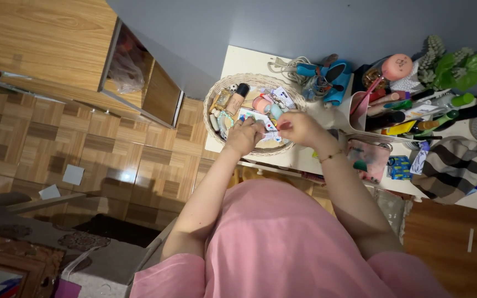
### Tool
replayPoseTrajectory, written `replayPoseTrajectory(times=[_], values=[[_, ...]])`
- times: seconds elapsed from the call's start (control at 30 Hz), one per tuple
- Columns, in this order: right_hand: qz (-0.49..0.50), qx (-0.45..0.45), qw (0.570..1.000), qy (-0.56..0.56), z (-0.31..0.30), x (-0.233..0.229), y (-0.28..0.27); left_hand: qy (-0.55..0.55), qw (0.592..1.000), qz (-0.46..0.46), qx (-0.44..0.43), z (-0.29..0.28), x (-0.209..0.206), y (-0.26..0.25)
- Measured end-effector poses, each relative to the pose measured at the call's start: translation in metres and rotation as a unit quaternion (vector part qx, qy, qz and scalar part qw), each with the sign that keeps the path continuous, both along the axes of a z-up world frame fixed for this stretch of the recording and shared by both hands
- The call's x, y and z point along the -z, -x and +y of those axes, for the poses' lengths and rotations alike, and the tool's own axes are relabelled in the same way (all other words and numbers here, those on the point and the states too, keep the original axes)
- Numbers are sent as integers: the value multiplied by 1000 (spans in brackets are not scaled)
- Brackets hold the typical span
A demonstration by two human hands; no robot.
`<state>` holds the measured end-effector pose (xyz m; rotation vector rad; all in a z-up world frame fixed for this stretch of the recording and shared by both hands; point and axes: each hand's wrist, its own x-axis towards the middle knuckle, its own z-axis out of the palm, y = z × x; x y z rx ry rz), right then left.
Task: Organizing and decluttering items on a desk, including sorting a basket of cosmetics and using a hair dryer and broom to tidy the area.
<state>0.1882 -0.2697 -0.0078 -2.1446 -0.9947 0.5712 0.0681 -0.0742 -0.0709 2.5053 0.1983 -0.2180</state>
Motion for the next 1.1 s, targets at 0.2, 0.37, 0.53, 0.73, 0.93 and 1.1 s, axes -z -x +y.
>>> replayPoseTrajectory(times=[0.2, 0.37, 0.53, 0.73, 0.93, 1.1], values=[[-19, -21, 999, 40, -2, -12, 0, 90, 991, -97, -6, -14, -40, -21], [-84, 101, 979, 156, -43, -23, -23, 81, 985, -149, -44, -24, -45, -27], [-148, 245, 909, 302, -68, 2, -41, -50, 996, -72, 8, -24, -5, -12], [-170, 229, 859, 426, -62, 53, -62, -141, 988, -30, 58, -35, 23, -11], [-124, 229, 879, 400, -61, 66, -60, -175, 982, 2, 71, -36, 25, -18], [-98, 230, 881, 402, -65, 92, -64, -50, 998, 27, 10, -37, -13, -17]])
